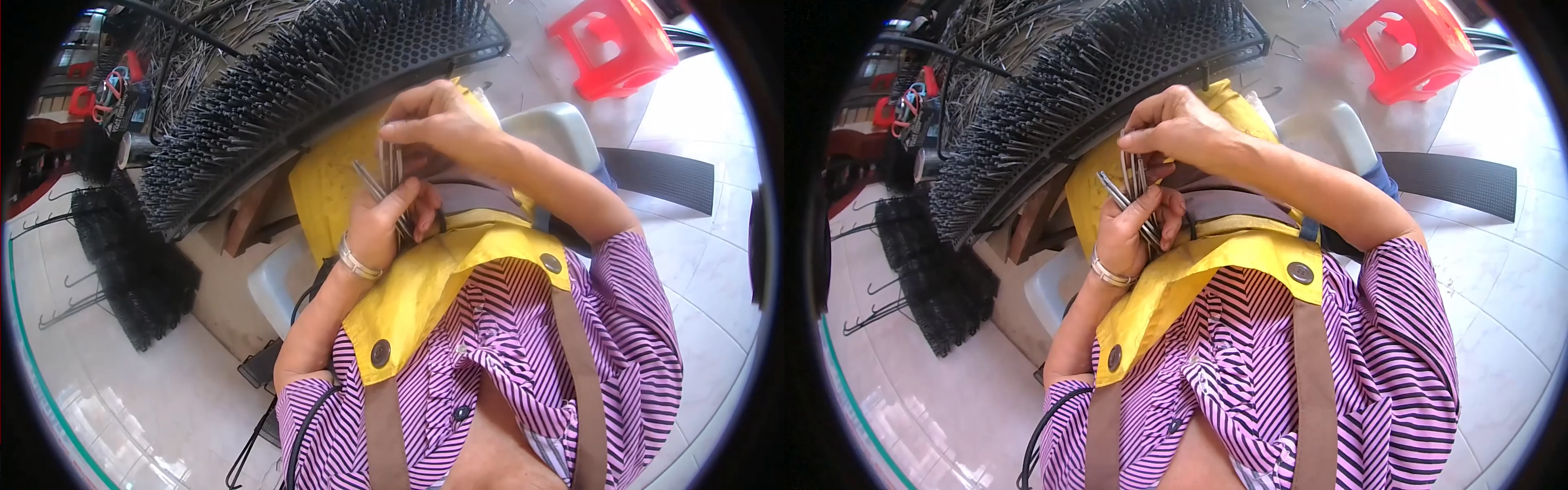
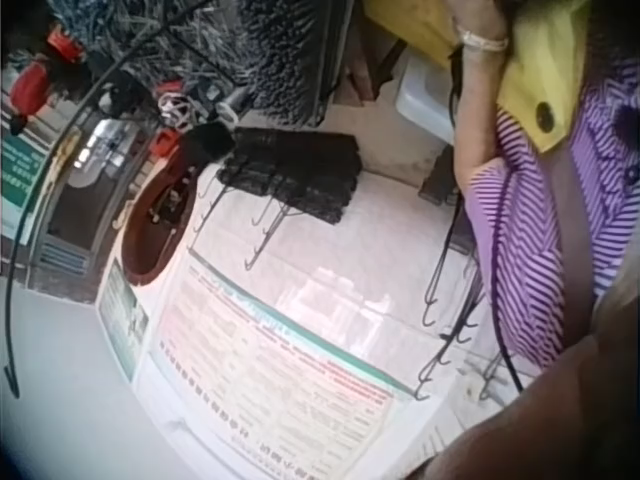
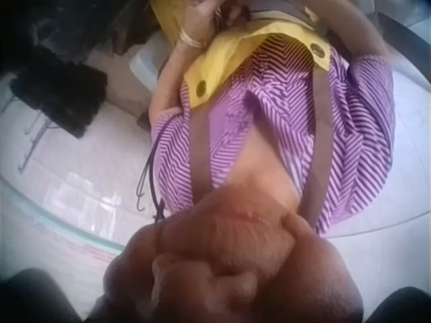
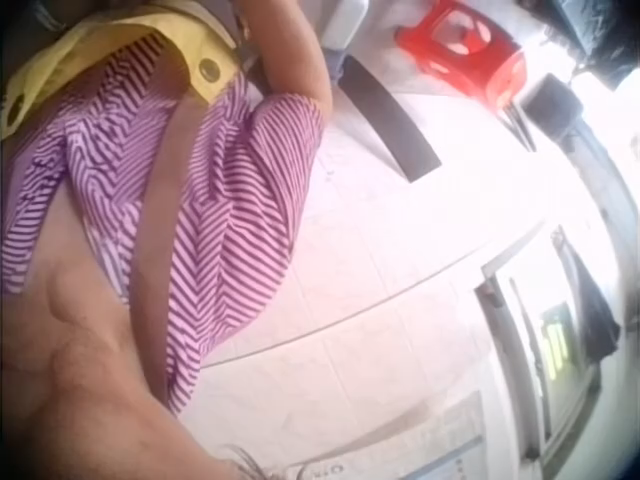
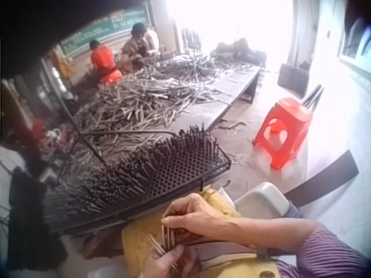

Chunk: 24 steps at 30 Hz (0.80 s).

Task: Assembling a brush by manually inserting metal rods into a base.

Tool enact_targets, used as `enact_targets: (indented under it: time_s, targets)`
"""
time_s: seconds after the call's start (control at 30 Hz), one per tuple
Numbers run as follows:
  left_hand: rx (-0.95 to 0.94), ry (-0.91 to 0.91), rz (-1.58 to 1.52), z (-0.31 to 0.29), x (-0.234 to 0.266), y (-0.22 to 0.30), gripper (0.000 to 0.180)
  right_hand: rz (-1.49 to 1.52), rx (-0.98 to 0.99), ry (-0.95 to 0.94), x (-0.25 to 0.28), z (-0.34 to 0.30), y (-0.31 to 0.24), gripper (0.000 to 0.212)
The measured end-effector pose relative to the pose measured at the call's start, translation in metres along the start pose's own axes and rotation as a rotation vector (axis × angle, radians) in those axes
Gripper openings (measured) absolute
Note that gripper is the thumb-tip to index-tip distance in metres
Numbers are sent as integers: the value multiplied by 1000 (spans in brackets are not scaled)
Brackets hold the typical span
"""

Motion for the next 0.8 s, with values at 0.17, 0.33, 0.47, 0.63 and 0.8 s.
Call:
enact_targets:
  time_s: [0.17,0.33,0.47,0.63,0.8]
  targets:
    - [30,3,35,1,3,0,27,208,99,78,27,11,3,15]
    - [44,5,41,0,6,-1,26,407,250,192,59,23,-15,13]
    - [54,1,47,1,6,-2,26,329,468,360,89,43,-31,13]
    - [62,10,29,2,8,-4,25,140,601,545,97,61,-46,4]
    - [73,9,7,1,5,-3,28,-60,677,577,89,72,-51,8]
Point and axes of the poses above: each hand's wrist, its own z-axis towards the middle knuckle, its own x-axis out of the back of the hand, y = z × x, the point moved 4 cm from there along z, towards the middle knuckle, and after that the axes turned 4 degrees about -z, right-handed, at the moved point
